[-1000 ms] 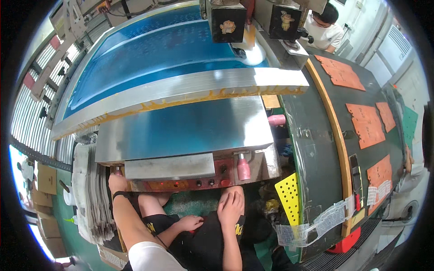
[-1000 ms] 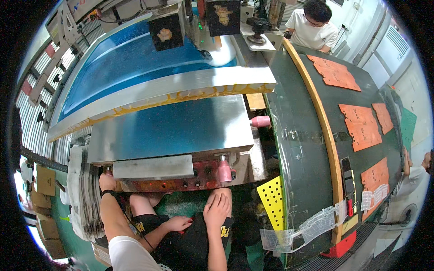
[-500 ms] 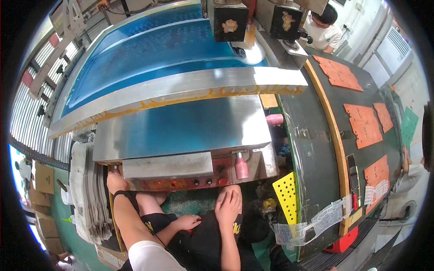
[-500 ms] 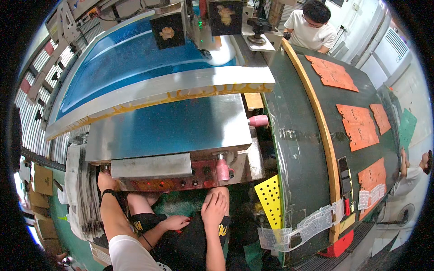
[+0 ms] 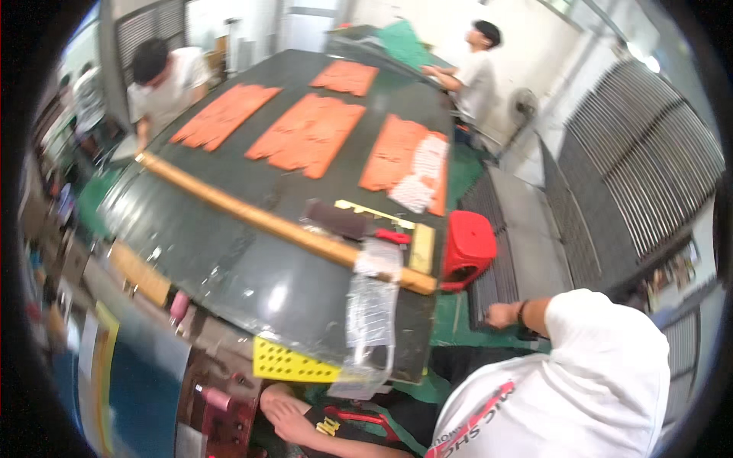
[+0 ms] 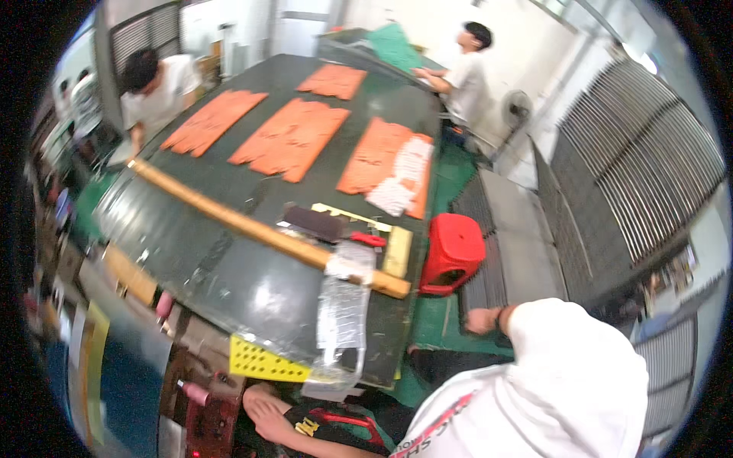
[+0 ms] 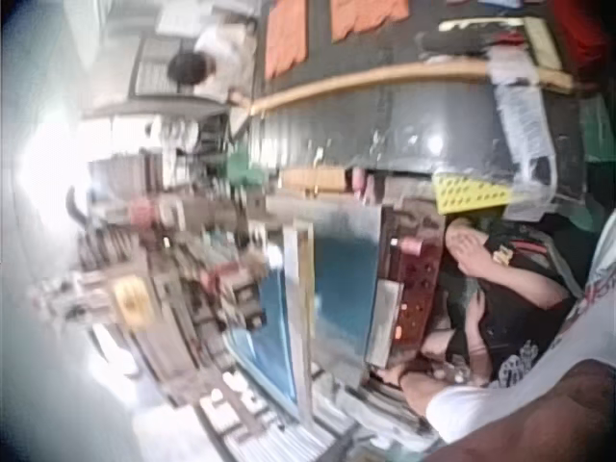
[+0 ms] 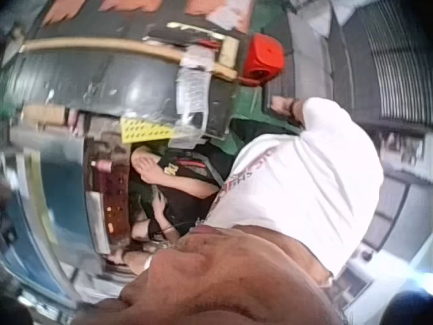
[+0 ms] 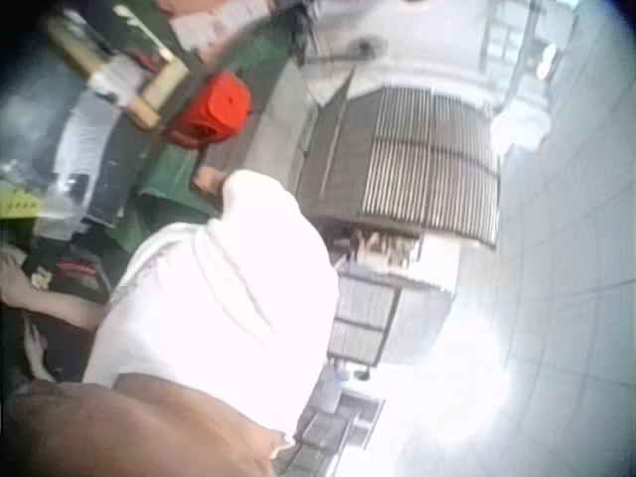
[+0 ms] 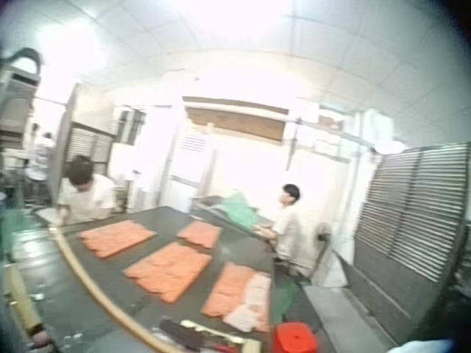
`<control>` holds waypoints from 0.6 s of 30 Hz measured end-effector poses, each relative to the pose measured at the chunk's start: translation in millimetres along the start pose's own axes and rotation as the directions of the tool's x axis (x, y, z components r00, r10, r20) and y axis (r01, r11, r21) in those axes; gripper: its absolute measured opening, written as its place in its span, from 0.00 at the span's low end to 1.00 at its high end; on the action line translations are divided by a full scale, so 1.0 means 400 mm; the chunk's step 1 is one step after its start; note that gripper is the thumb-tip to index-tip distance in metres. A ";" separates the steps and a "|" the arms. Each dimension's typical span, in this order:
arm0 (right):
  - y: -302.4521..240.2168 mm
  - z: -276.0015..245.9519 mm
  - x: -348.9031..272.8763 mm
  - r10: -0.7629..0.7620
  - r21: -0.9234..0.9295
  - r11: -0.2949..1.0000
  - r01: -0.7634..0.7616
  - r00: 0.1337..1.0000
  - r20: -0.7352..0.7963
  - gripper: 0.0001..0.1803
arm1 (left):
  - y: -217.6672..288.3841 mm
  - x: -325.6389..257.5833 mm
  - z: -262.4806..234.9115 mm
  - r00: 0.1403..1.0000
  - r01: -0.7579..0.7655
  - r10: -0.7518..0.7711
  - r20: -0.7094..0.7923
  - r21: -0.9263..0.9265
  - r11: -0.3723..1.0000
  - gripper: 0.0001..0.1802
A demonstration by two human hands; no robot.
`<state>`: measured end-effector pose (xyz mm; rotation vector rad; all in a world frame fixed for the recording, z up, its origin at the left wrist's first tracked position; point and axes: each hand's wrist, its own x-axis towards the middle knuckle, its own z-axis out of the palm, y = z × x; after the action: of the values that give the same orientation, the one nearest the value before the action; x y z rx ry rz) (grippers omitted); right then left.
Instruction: Assembling electronic components by aligning and pressing layers onto a board at an industrial workstation.
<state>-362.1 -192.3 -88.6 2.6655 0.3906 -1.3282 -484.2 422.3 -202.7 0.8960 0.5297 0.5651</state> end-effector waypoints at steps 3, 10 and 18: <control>0.017 -0.070 0.019 0.095 0.247 0.964 -0.100 0.995 0.031 0.20 | -0.131 -0.132 -0.053 0.999 0.027 -0.014 0.033 -0.436 0.899 0.31; 0.219 -0.082 0.115 -0.038 0.368 0.927 0.071 0.995 -0.097 0.20 | -0.151 -0.166 -0.167 0.989 -0.146 0.049 0.140 0.979 0.142 0.34; 0.626 -0.174 0.200 0.114 0.568 0.821 0.056 0.959 -0.260 0.19 | 0.159 -0.347 0.419 0.844 -0.116 0.511 0.164 0.985 -0.125 0.22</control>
<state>-190.0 -401.8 -108.8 3.3603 -0.0471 -1.1949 -493.7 268.5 -36.7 2.5611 1.0520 0.7378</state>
